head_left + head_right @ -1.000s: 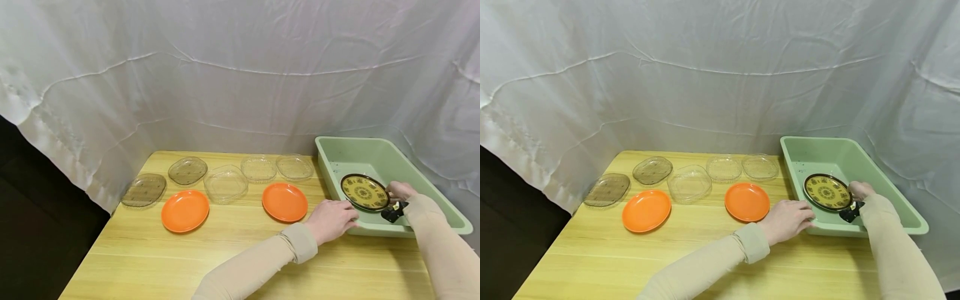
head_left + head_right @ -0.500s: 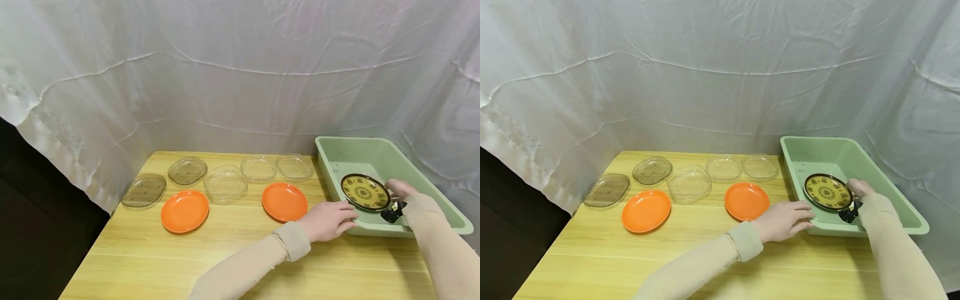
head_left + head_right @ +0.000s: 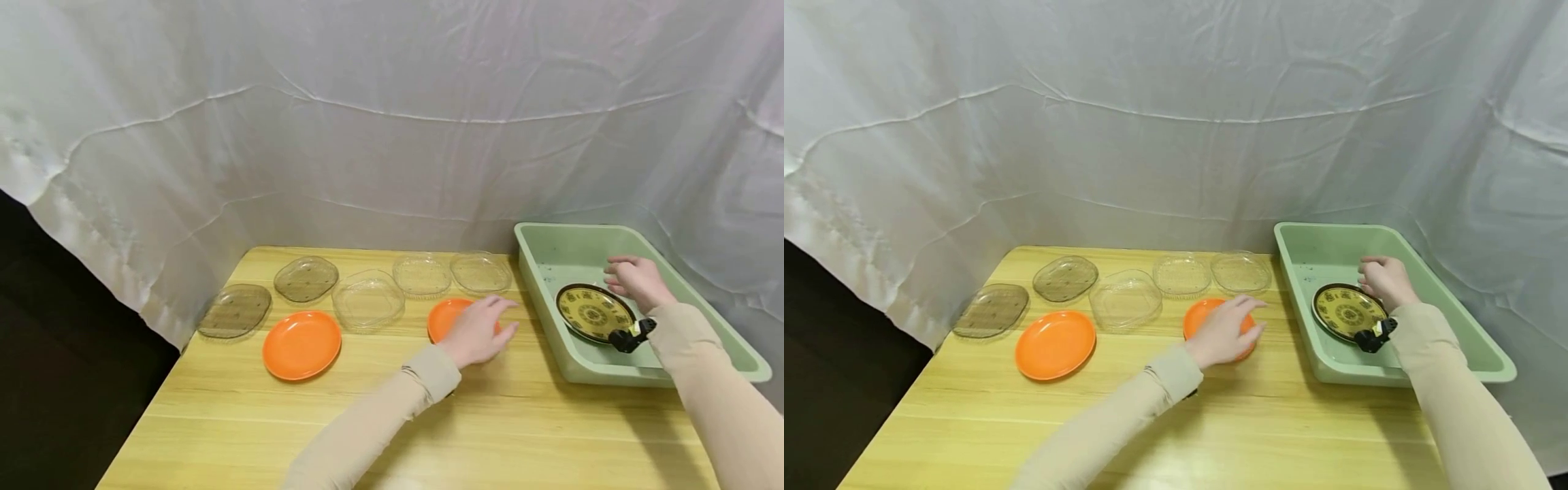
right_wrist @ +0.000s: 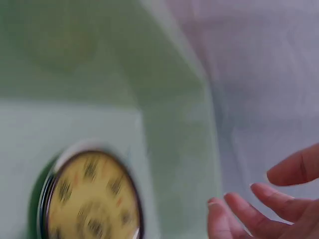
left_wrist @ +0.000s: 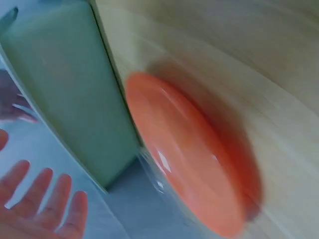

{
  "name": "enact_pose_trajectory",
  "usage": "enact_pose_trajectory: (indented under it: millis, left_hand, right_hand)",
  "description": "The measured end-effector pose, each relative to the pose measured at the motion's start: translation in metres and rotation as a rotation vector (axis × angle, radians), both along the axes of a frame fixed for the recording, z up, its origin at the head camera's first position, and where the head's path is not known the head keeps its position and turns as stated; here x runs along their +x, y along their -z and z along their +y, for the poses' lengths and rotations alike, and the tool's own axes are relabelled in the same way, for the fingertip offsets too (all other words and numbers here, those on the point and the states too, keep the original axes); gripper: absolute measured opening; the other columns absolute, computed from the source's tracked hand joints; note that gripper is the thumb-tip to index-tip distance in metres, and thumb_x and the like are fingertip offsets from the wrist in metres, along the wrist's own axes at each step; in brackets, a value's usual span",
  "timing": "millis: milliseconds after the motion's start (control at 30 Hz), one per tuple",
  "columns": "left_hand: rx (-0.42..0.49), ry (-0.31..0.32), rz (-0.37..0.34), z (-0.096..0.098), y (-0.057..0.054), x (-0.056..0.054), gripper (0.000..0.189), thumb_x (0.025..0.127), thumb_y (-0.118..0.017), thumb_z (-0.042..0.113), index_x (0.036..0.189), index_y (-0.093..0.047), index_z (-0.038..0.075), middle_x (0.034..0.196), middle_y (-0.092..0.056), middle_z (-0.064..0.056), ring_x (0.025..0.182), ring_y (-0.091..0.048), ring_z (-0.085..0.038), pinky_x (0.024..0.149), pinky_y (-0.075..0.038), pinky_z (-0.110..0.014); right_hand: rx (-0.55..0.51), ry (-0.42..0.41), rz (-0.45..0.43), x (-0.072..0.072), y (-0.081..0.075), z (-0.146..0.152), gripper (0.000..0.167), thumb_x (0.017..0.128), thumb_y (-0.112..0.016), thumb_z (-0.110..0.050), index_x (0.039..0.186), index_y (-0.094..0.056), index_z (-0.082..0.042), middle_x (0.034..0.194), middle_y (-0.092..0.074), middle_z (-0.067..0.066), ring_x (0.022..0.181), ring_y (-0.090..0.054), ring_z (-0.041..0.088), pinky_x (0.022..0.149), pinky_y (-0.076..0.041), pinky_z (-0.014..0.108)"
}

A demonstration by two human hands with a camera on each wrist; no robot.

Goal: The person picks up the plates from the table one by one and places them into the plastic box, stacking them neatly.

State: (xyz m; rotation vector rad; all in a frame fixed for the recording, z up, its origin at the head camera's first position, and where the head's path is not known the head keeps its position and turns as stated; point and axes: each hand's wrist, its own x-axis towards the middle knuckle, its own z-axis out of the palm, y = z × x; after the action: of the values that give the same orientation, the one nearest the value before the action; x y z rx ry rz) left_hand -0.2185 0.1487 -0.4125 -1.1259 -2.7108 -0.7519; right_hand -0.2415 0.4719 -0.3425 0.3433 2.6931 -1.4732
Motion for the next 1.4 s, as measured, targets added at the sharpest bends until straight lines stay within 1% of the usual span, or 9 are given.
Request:
enact_pose_trajectory:
  millis: [67,167,233,400,633,967,1133,1300,1400]
  left_hand:
    - [0.032,-0.052,-0.022,-0.011,0.002,-0.007,0.045,0.103,-0.053,0.035,0.145,-0.052,0.020,0.144,-0.057,0.002,0.128,-0.061,-0.016,0.108,-0.051,-0.029]
    - [0.046,-0.136,-0.064,-0.025,0.009,-0.017,0.046,0.101,-0.056,0.035,0.145,-0.053,0.020,0.142,-0.058,0.000,0.124,-0.063,-0.019,0.100,-0.055,-0.032]
    - [0.049,-0.191,-0.093,-0.034,0.013,-0.022,0.048,0.100,-0.058,0.034,0.145,-0.053,0.018,0.141,-0.058,-0.002,0.120,-0.064,-0.022,0.095,-0.057,-0.035]
    - [0.038,-0.302,-0.156,-0.049,0.020,-0.029,0.053,0.099,-0.060,0.036,0.147,-0.050,0.016,0.145,-0.055,-0.007,0.123,-0.063,-0.026,0.094,-0.058,-0.040]
    - [-0.008,-0.404,-0.232,-0.059,0.026,-0.033,0.064,0.098,-0.063,0.042,0.150,-0.044,0.010,0.142,-0.055,-0.013,0.113,-0.066,-0.031,0.092,-0.059,-0.039]
    - [-0.084,-0.480,-0.334,-0.064,0.038,-0.043,0.070,0.097,-0.060,0.052,0.145,-0.043,0.004,0.142,-0.055,-0.017,0.118,-0.064,-0.034,0.100,-0.057,-0.043]
    - [-0.049,-0.473,-0.415,-0.065,0.041,-0.046,0.070,0.096,-0.064,0.049,0.144,-0.044,0.003,0.132,-0.063,-0.017,0.117,-0.064,-0.035,0.099,-0.056,-0.043]
    - [-0.051,-0.469,-0.472,-0.066,0.042,-0.048,0.081,0.096,-0.064,0.049,0.153,-0.036,-0.001,0.137,-0.063,-0.021,0.123,-0.063,-0.036,0.106,-0.053,-0.044]
    - [-0.066,-0.470,-0.490,-0.068,0.044,-0.049,0.081,0.095,-0.066,0.048,0.153,-0.037,-0.002,0.131,-0.066,-0.020,0.115,-0.067,-0.032,0.102,-0.055,-0.042]
  right_hand:
    - [-0.073,0.002,0.066,0.000,-0.007,-0.013,0.047,0.106,-0.033,-0.019,0.148,-0.038,0.002,0.115,-0.067,0.003,0.079,-0.058,-0.013,0.077,-0.056,0.010]
    - [-0.221,0.011,0.146,0.003,-0.018,-0.033,0.023,0.106,-0.039,-0.014,0.125,-0.051,-0.017,0.090,-0.062,-0.028,0.081,-0.062,-0.009,0.076,-0.056,0.009]
    - [-0.328,0.008,0.187,0.006,-0.025,-0.048,0.019,0.105,-0.042,-0.010,0.115,-0.052,-0.022,0.087,-0.065,-0.027,0.082,-0.065,-0.006,0.075,-0.056,0.010]
    - [-0.500,-0.023,0.269,0.018,-0.036,-0.086,0.022,0.104,-0.041,-0.005,0.116,-0.054,-0.020,0.093,-0.070,-0.019,0.086,-0.067,-0.002,0.077,-0.056,0.011]
    - [-0.680,-0.091,0.339,0.035,-0.027,-0.136,0.025,0.102,-0.044,0.001,0.119,-0.055,-0.014,0.102,-0.071,-0.009,0.091,-0.070,0.003,0.082,-0.058,0.015]
    - [-0.599,-0.073,0.228,0.041,0.013,-0.188,0.028,0.102,-0.042,0.000,0.121,-0.053,-0.018,0.105,-0.067,-0.011,0.095,-0.066,0.001,0.087,-0.056,0.014]
    - [-0.534,0.007,0.191,0.035,0.037,-0.198,0.030,0.101,-0.046,0.000,0.130,-0.050,-0.006,0.098,-0.065,-0.016,0.093,-0.064,0.000,0.086,-0.056,0.015]
    - [-0.455,0.063,0.168,0.028,0.054,-0.203,0.039,0.100,-0.047,-0.001,0.139,-0.046,0.002,0.100,-0.061,-0.014,0.091,-0.062,-0.001,0.085,-0.056,0.016]
    - [-0.430,0.074,0.158,0.024,0.062,-0.205,0.042,0.100,-0.045,0.000,0.142,-0.044,0.005,0.104,-0.061,-0.010,0.089,-0.060,-0.003,0.084,-0.055,0.015]
